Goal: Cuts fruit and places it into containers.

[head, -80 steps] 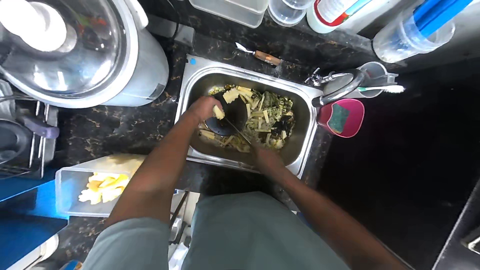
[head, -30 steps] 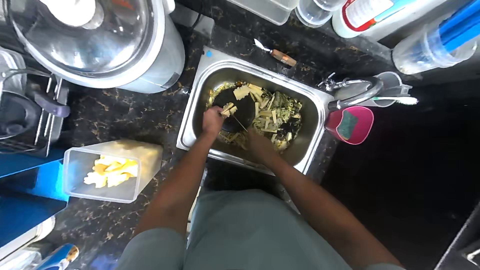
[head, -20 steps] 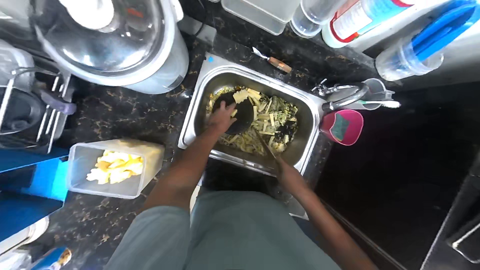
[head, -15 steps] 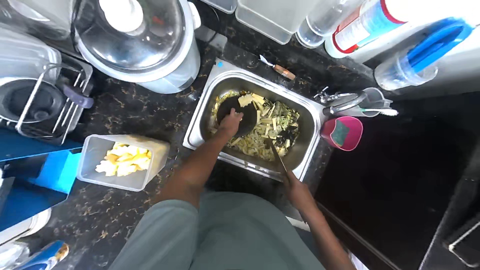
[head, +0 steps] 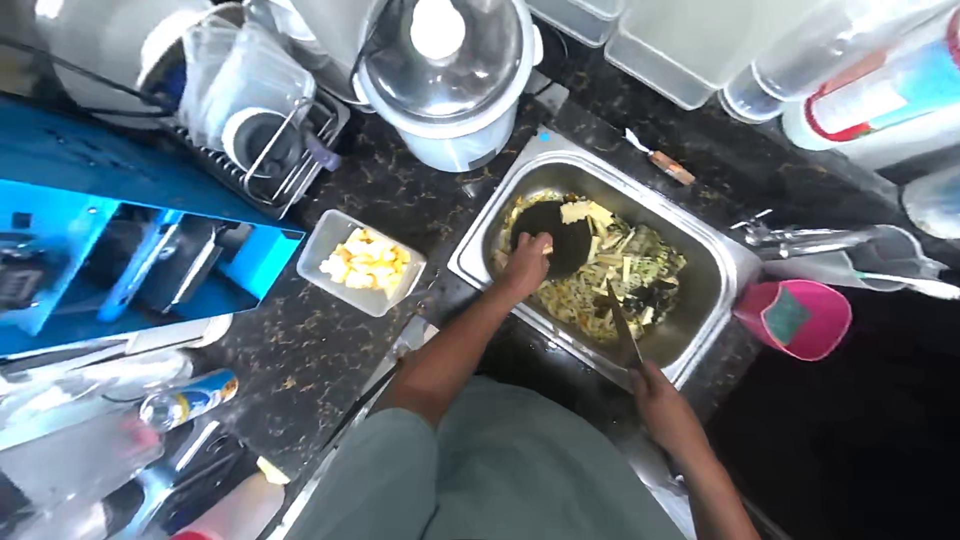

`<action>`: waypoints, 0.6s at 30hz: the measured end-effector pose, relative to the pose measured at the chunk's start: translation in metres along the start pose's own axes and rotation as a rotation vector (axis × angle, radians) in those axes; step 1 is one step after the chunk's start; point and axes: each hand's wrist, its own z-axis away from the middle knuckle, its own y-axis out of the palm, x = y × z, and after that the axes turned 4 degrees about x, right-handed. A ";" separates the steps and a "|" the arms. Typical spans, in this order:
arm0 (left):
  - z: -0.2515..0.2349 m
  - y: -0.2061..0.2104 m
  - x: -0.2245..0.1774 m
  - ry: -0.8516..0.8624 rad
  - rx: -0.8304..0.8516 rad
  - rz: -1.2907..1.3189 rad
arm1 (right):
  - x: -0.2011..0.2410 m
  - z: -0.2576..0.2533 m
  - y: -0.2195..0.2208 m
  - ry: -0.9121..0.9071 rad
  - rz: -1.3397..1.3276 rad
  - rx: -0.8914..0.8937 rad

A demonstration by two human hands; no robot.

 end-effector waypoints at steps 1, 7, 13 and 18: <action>0.019 -0.020 -0.008 0.030 -0.088 0.076 | 0.002 -0.002 -0.003 -0.014 -0.007 0.001; 0.182 -0.153 0.013 0.076 -0.744 -0.130 | 0.010 -0.024 -0.014 -0.073 -0.039 0.035; 0.241 -0.184 0.060 -0.158 -0.614 -0.369 | 0.023 -0.039 -0.024 -0.123 -0.018 0.091; 0.161 -0.152 -0.006 0.195 -0.572 -0.158 | 0.015 -0.041 -0.040 -0.029 -0.064 0.087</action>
